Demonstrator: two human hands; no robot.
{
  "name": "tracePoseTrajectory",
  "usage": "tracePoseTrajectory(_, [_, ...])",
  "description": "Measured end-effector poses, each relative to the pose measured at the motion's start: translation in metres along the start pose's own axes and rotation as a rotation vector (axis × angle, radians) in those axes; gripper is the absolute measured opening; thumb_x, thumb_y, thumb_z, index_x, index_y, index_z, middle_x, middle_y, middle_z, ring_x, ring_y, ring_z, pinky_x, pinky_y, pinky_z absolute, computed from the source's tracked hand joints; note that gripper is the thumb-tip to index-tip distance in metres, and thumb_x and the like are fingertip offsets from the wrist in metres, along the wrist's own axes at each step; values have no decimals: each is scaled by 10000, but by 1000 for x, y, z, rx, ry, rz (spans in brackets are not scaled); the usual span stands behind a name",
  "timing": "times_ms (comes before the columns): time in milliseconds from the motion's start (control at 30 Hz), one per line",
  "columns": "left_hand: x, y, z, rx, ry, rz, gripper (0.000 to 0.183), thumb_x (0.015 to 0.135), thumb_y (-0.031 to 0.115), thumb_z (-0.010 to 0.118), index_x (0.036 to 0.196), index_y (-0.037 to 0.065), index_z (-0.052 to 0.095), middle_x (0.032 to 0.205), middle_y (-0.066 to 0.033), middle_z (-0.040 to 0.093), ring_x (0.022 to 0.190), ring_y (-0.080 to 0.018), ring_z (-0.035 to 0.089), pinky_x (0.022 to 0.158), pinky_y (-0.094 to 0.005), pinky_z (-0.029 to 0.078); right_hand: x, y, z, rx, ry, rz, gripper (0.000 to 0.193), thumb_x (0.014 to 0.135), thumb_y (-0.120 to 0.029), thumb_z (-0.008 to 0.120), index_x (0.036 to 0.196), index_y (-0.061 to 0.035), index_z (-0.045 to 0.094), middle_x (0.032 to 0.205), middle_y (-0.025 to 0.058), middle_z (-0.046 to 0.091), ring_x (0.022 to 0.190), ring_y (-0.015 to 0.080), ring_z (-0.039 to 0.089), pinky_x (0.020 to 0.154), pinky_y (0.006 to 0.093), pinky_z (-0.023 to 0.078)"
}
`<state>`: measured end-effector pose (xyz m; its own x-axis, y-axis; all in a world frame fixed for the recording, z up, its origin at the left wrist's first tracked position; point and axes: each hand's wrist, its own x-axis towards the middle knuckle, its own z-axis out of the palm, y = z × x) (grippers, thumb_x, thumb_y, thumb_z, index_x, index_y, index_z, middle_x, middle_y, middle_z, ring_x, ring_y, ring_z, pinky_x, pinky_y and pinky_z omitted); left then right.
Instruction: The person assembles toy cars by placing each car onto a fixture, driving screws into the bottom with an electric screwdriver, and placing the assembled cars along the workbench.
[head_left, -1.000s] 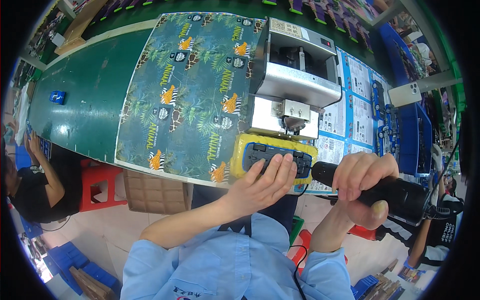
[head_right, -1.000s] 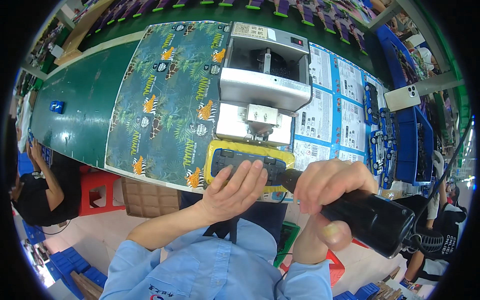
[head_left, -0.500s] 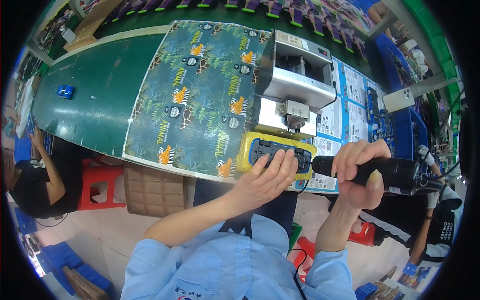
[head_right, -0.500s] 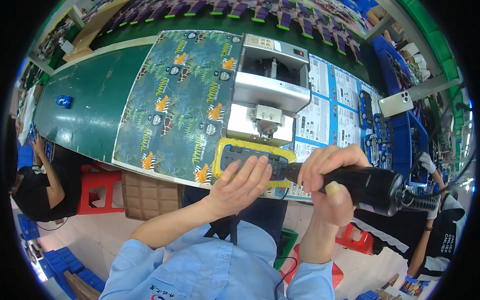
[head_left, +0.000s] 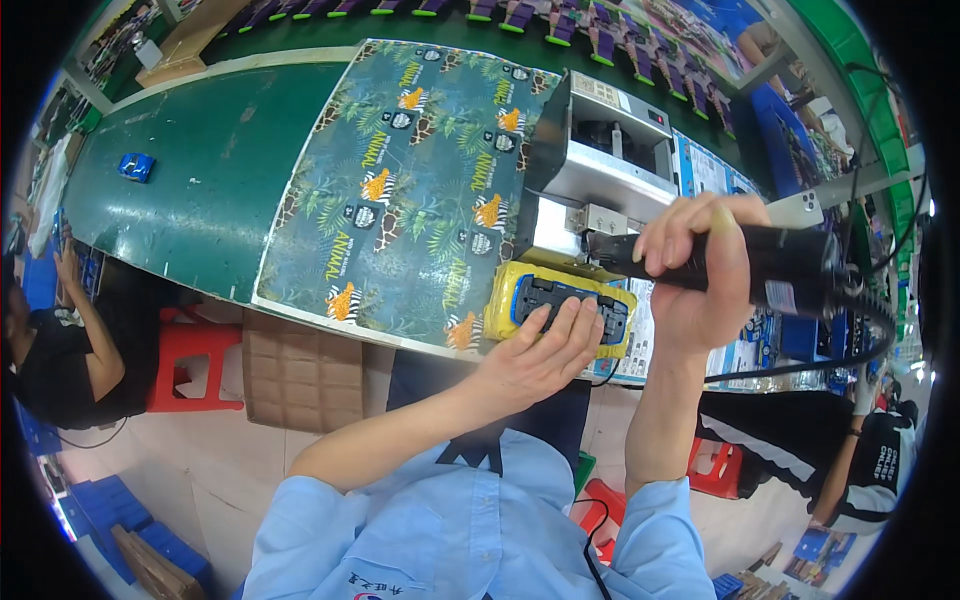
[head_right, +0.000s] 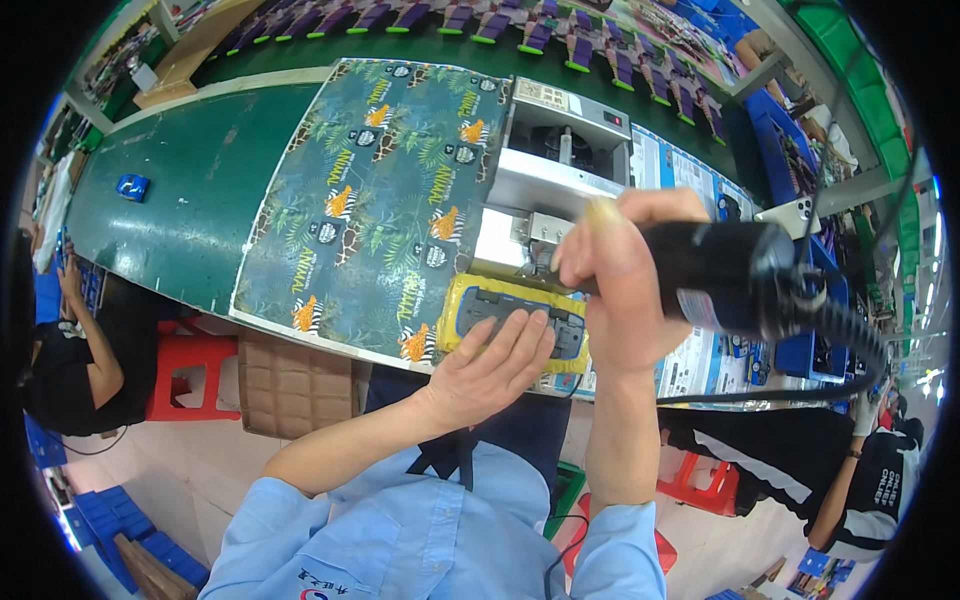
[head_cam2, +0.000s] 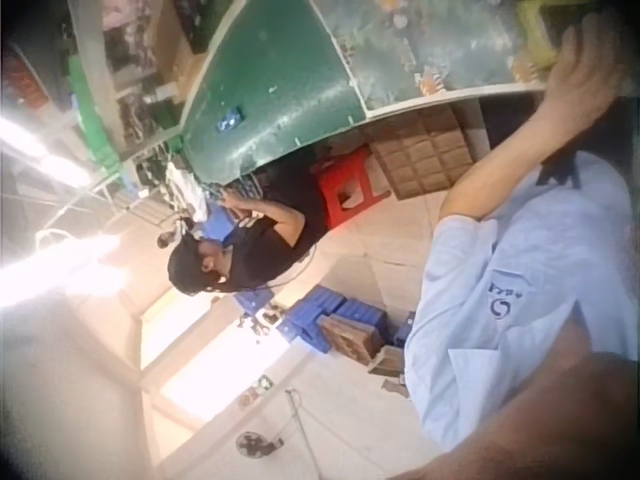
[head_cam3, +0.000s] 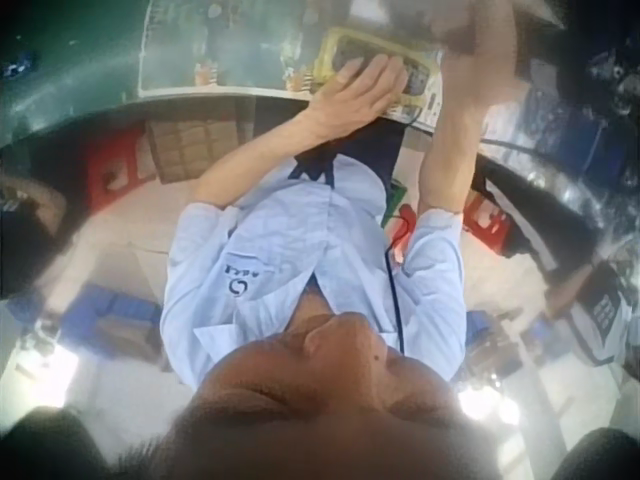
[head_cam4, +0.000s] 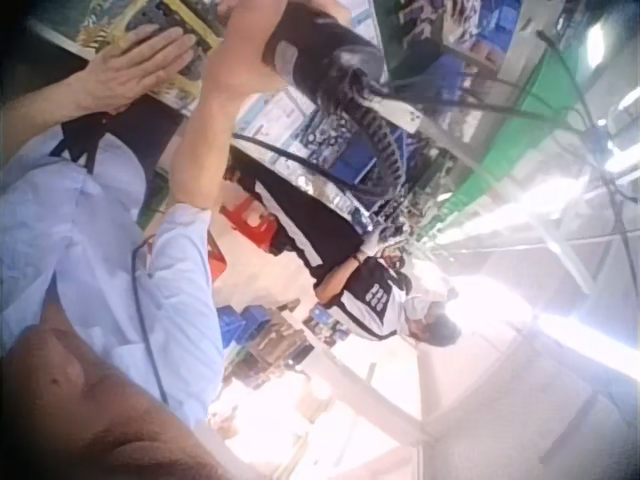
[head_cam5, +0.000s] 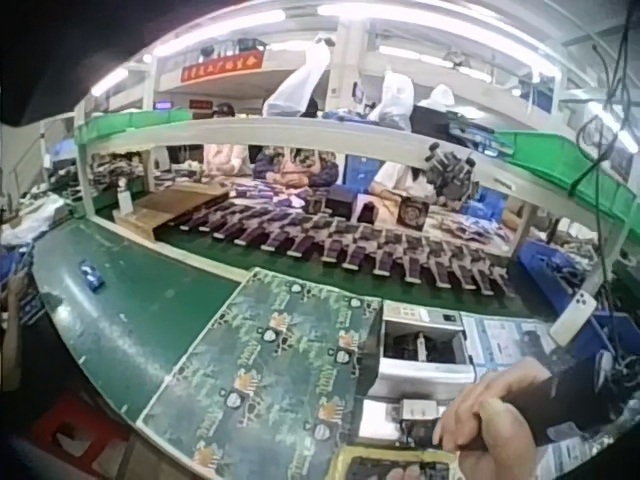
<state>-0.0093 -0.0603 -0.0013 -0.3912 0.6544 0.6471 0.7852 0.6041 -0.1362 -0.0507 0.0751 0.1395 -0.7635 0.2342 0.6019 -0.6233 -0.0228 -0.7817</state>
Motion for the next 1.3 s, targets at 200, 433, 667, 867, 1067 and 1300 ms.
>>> tracePoseTrajectory(200, [-3, 0, 3, 24, 11, -5, 408, 913, 270, 514, 1282, 109, 580, 1360, -58, 576, 1289, -202, 509, 1126, -422, 289, 14, -8, 5, -20, -13, 204, 211, 993, -205, 476, 864, -37, 473, 619, 55, 463, 486, 153, 454, 498, 312, 432])
tracePoseTrajectory(433, [-8, 3, 11, -42, 49, 7, 406, 912, 302, 521, 1268, 117, 582, 1233, -37, 566, 1206, -186, 522, 1098, -429, 327, -14, -16, 26, 244, -180, 75, 349, 976, -359, 502, 935, -13, 496, 658, 68, 500, 513, 153, 485, 507, 303, 447])
tracePoseTrajectory(667, [-9, 3, 13, -74, 60, 6, 370, 907, 319, 533, 1233, 152, 581, 1174, -9, 558, 1162, -168, 521, 1084, -423, 339, -21, 0, 29, 184, -236, 140, 303, 962, -308, 541, 934, -12, 485, 669, 84, 522, 532, 166, 521, 537, 328, 484])
tracePoseTrajectory(867, [-9, 0, 14, -68, 92, -9, 294, 895, 302, 534, 1153, 171, 586, 1157, 12, 564, 1119, -153, 529, 1072, -416, 363, -23, 8, 37, 244, -252, 208, 285, 864, -220, 662, 889, -8, 475, 665, 90, 541, 536, 171, 528, 531, 326, 485])
tracePoseTrajectory(1067, [-13, 0, 15, -181, 74, 34, 220, 897, 286, 541, 1084, 193, 609, 1142, 33, 568, 1137, -108, 526, 1088, -382, 384, -14, 14, 20, 379, -398, 233, 429, 740, -219, 845, 936, -18, 520, 717, 110, 615, 589, 227, 604, 582, 355, 531])
tracePoseTrajectory(1300, [-14, -1, 18, -210, 115, 16, 171, 909, 273, 548, 1052, 202, 609, 1161, 35, 578, 1234, -112, 504, 1067, -373, 415, -4, 16, 16, 308, -592, 212, 511, 738, -345, 885, 971, -58, 532, 710, 77, 629, 584, 225, 625, 582, 372, 537])
